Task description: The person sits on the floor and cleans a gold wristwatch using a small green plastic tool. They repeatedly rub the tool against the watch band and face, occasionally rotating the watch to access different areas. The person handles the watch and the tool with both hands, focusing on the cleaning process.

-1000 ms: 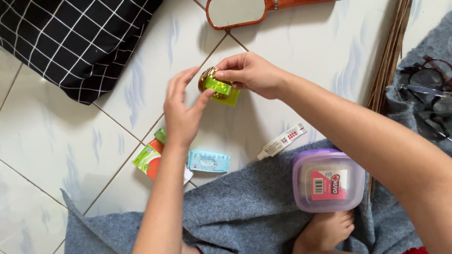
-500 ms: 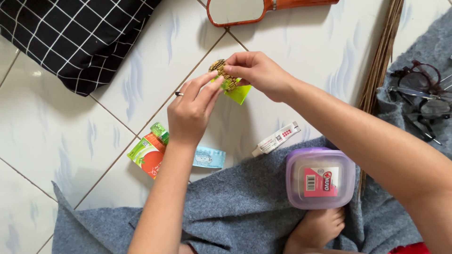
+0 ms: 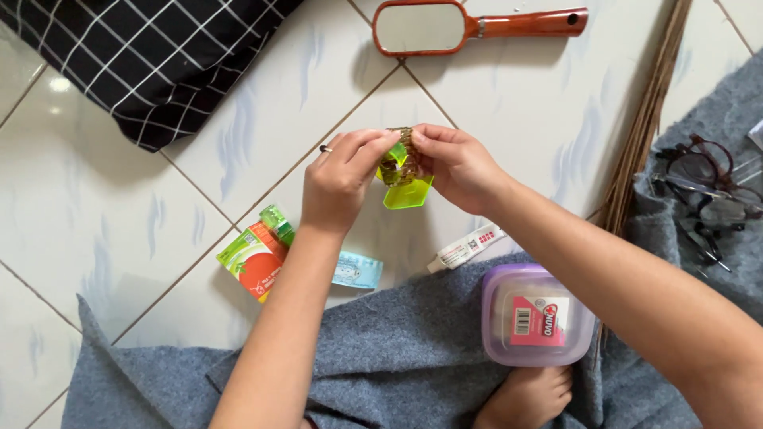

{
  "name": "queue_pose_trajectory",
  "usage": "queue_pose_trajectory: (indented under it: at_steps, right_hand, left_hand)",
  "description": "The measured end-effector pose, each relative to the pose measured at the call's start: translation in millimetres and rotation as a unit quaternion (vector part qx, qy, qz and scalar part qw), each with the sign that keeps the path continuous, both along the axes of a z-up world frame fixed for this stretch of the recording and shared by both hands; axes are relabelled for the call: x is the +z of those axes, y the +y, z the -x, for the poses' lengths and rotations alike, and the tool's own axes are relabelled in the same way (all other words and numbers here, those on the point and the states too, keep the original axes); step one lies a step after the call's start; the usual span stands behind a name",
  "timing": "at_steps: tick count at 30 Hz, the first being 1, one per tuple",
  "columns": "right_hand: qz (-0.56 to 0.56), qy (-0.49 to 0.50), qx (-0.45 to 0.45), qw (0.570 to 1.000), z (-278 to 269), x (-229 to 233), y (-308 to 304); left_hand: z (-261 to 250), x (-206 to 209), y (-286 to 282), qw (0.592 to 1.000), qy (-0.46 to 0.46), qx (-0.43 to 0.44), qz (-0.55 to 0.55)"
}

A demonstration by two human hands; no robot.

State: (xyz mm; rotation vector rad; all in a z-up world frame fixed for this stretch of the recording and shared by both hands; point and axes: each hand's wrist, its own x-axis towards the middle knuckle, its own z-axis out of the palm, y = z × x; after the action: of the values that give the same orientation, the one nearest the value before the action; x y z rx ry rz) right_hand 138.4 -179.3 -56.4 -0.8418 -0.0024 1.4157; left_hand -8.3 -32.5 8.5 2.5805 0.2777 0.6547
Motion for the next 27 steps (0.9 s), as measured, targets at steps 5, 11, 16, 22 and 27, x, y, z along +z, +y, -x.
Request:
queue_pose_trajectory:
  at_steps: [5,11,16,22,27]
  right_hand:
    - [-0.025,0.013,-0.015,0.999,6,11,5]
    - [-0.004,0.030,-0.003,1.000,15,13,5]
    - [-0.031,-0.012,-0.006,0.999,15,5,2]
    - [0.002,-0.142,0.024,0.990,10,0,4]
    - [0.061,-0.276,0.095,0.955,3,0,-3]
  left_hand:
    - [2,-4,-3,0.998,-0.054,0.016,-0.014]
    - [10,-10,-5,0.998,-0.052,0.044,-0.017]
    - [12,-13,-3,0.998,-0.049,0.047,-0.007]
    - [18,-19,-20,0.997,-0.036,0.050,0.037]
    - [19,-31,-36,0.976,-0.024,0.130,0.175]
